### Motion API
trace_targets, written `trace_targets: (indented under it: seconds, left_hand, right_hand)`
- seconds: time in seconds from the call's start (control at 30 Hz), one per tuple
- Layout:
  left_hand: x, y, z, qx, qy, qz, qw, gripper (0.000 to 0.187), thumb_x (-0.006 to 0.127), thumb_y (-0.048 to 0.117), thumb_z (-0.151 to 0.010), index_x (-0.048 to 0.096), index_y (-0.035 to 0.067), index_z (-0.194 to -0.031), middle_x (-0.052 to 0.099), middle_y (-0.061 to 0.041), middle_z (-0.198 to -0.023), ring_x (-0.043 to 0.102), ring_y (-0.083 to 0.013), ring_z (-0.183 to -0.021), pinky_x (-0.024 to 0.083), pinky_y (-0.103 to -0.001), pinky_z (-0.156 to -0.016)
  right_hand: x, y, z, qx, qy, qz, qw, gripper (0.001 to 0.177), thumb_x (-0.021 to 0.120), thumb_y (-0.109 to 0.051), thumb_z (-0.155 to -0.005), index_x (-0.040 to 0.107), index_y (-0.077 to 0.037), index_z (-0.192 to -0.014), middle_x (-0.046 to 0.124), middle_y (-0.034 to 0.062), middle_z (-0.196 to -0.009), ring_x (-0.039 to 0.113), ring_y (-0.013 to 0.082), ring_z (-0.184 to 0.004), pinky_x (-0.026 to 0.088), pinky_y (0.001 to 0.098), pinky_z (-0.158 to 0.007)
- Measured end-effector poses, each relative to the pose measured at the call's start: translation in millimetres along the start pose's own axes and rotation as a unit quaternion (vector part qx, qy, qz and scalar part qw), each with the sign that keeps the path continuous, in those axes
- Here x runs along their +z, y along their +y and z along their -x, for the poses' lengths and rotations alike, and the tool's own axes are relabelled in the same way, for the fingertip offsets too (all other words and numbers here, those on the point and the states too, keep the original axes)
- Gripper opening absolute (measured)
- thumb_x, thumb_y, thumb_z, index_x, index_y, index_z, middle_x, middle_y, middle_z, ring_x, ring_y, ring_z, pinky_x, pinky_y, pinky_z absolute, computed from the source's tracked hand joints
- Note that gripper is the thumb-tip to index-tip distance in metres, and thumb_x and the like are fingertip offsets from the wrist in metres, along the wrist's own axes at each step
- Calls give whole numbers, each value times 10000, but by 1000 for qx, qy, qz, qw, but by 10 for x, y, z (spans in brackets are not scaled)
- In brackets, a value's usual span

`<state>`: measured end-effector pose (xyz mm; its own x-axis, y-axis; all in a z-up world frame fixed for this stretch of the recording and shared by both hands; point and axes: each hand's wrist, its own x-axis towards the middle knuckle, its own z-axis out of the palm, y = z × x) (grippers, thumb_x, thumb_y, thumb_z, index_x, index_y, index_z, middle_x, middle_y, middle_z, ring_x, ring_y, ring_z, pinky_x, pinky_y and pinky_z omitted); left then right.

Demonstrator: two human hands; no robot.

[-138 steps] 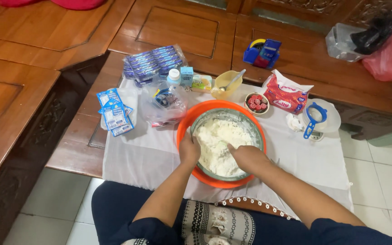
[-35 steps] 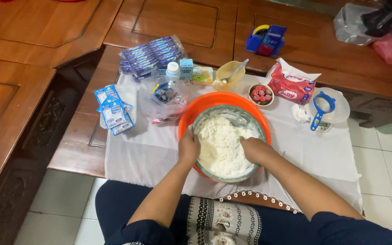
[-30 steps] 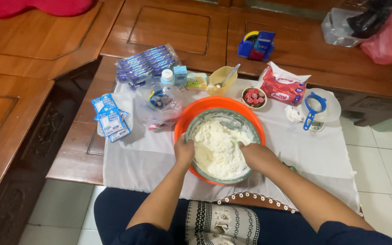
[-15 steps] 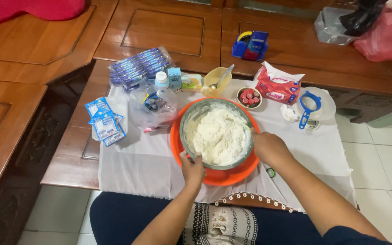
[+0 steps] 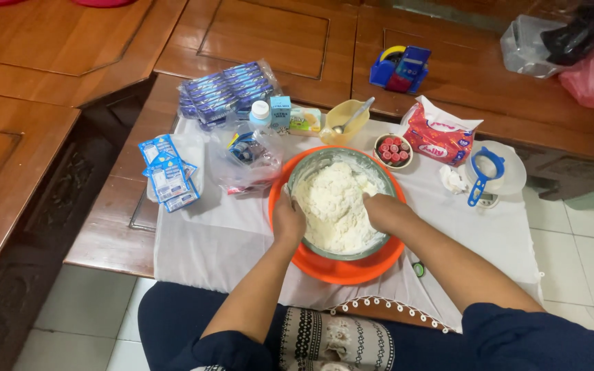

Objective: Mixing flour and other ingredients in a bowl to prepare dough

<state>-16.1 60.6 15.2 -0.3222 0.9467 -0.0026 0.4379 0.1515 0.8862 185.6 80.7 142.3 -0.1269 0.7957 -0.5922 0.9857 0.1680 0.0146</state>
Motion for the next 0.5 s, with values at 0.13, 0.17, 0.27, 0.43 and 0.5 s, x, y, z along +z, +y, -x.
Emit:
trace_targets:
  seconds: [0.13,0.17,0.27,0.43,0.5]
  left_hand:
    - [150,-138,-46,-23,25,2,999,428,520,129,-974,554,-14,-1377,650,-276,-1231,618,-417,-1194,491,-501,-1053]
    - [56,1,2,-24,36,32,999,436,508,100,-970,547,-42,-1380,626,-311,-1261,584,-451,-1227,461,-523,-1081]
    - [51,10,14,-30,38,52,997,450,498,115,-975,542,-21,-1401,621,-293,-1297,570,-439,-1258,441,-507,-1107]
    - [156,-122,-12,-46,33,43,997,462,486,176,-998,532,29,-1435,630,-236,-1330,582,-389,-1270,445,-466,-1114]
    - [131,-99,-9,-53,33,38,997,466,496,175,-992,537,60,-1441,635,-215,-1332,584,-369,-1276,451,-458,-1110]
  right_hand:
    - [68,-204,166,36,-7,-134,990,631,138,-278,-1102,540,124,-1376,683,332,-1235,640,421,-1249,472,558,-1079]
    - [60,-251,240,54,-14,-135,989,686,102,-321,-1107,575,120,-1339,685,320,-1241,631,410,-1264,449,550,-1107]
    - [96,-118,490,-8,24,-12,1000,523,248,-178,-1033,562,70,-1369,716,281,-1105,692,396,-1113,523,523,-969]
    - [-142,-68,1113,-91,72,114,987,503,535,55,-882,570,33,-1383,736,288,-934,764,425,-894,623,529,-762]
    - [-293,-98,1279,-68,78,107,989,504,559,25,-865,587,14,-1369,730,276,-915,770,423,-867,623,532,-735]
